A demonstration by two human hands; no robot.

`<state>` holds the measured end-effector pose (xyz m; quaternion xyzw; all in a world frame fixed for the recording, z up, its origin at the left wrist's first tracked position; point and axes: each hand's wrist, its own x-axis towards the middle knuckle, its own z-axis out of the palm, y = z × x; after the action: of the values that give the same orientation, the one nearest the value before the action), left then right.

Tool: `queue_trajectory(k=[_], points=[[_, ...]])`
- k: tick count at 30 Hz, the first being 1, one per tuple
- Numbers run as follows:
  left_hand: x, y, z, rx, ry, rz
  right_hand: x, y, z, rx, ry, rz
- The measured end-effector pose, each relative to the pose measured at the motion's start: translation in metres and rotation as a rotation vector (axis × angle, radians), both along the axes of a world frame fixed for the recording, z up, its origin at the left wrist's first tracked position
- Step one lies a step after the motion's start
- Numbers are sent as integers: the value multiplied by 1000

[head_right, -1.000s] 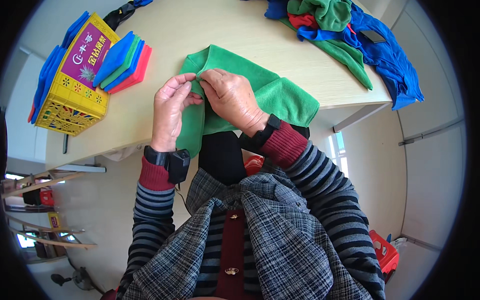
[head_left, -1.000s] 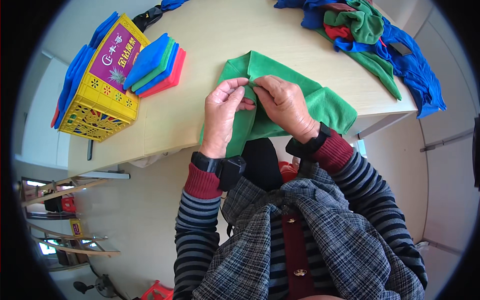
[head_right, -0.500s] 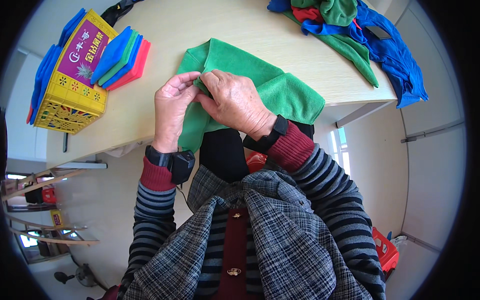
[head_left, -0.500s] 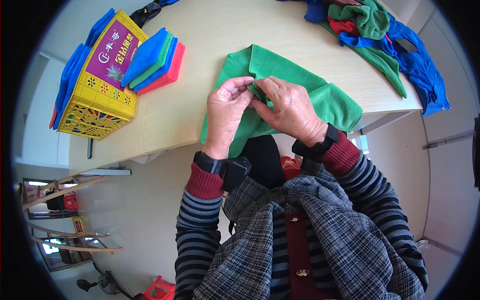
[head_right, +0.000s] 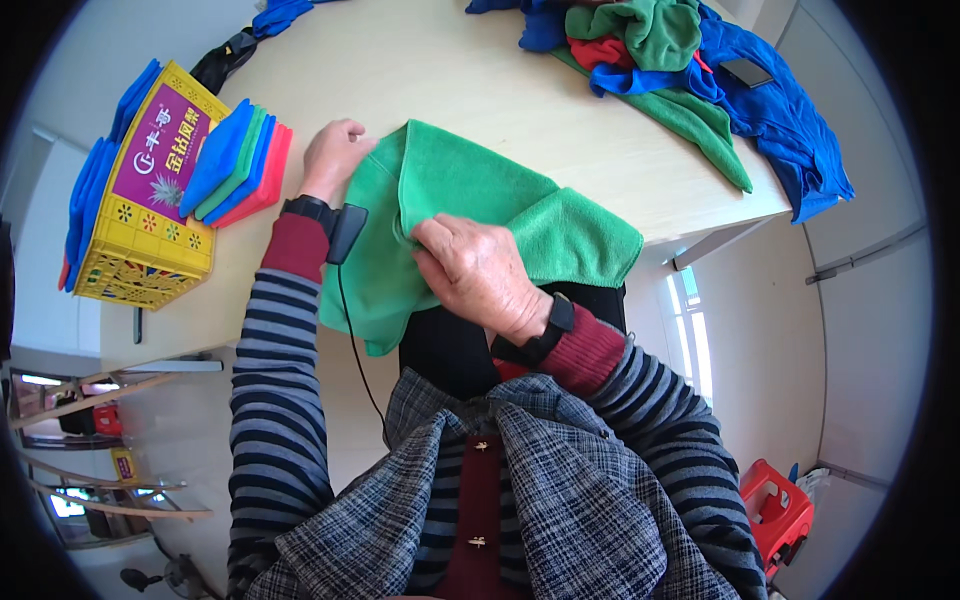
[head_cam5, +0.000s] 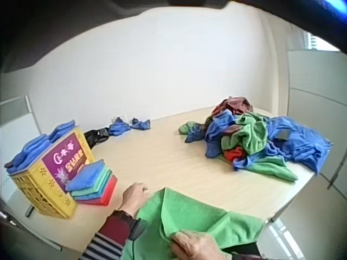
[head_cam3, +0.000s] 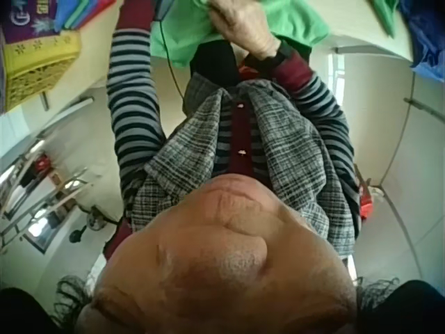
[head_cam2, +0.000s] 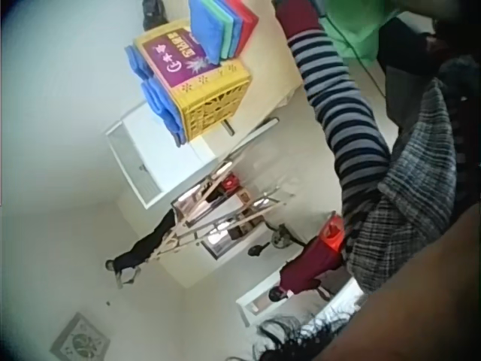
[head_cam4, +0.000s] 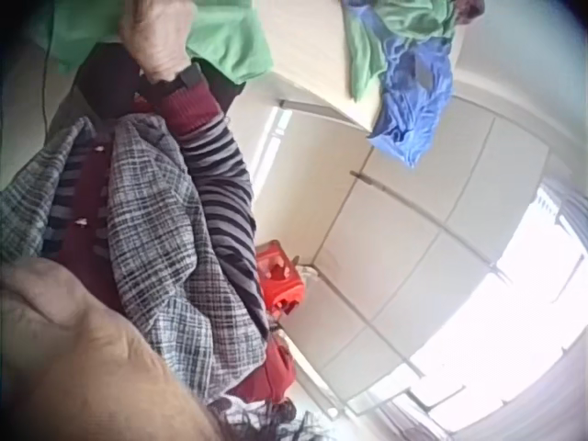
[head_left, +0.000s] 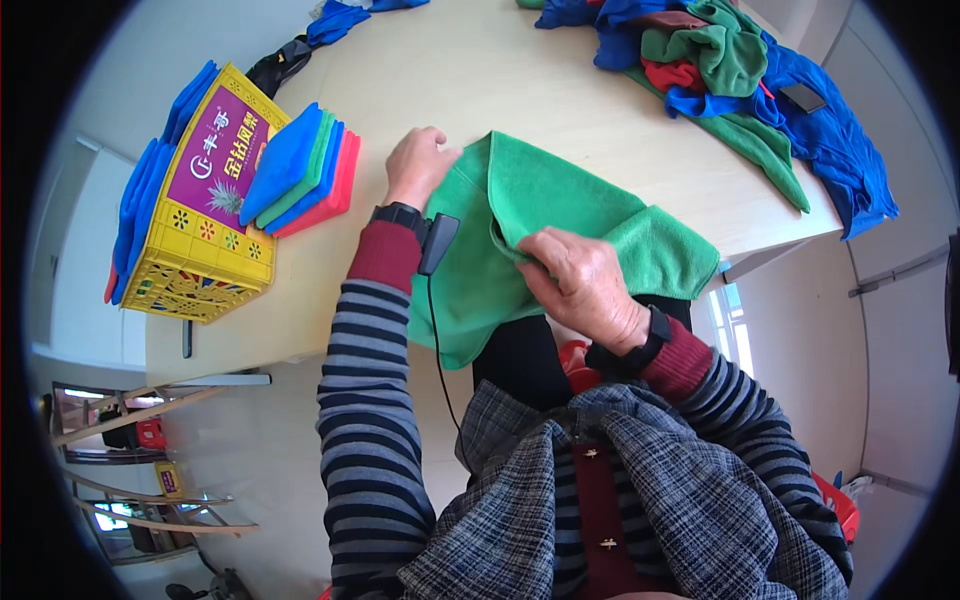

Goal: Folding colorful cloth napkins into neat rectangles on a workspace table.

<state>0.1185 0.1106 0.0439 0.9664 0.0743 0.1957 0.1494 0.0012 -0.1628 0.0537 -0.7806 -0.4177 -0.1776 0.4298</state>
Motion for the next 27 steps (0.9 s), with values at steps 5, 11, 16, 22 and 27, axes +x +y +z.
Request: queue_trajectory(k=[5, 11, 16, 22, 27], points=[[52, 13, -19, -41, 319, -47, -1, -7, -1, 23, 61, 69], [45, 17, 4, 81, 358, -11, 5, -41, 23, 125, 36, 52], [-5, 43, 125, -35, 178, 22, 20, -84, 88, 298, 152, -56], [-77, 26, 246, -90, -114, 30, 29, -109, 164, 539, 96, 69], [-108, 19, 272, -268, -236, 2, 33, -125, 189, 526, 95, 34]])
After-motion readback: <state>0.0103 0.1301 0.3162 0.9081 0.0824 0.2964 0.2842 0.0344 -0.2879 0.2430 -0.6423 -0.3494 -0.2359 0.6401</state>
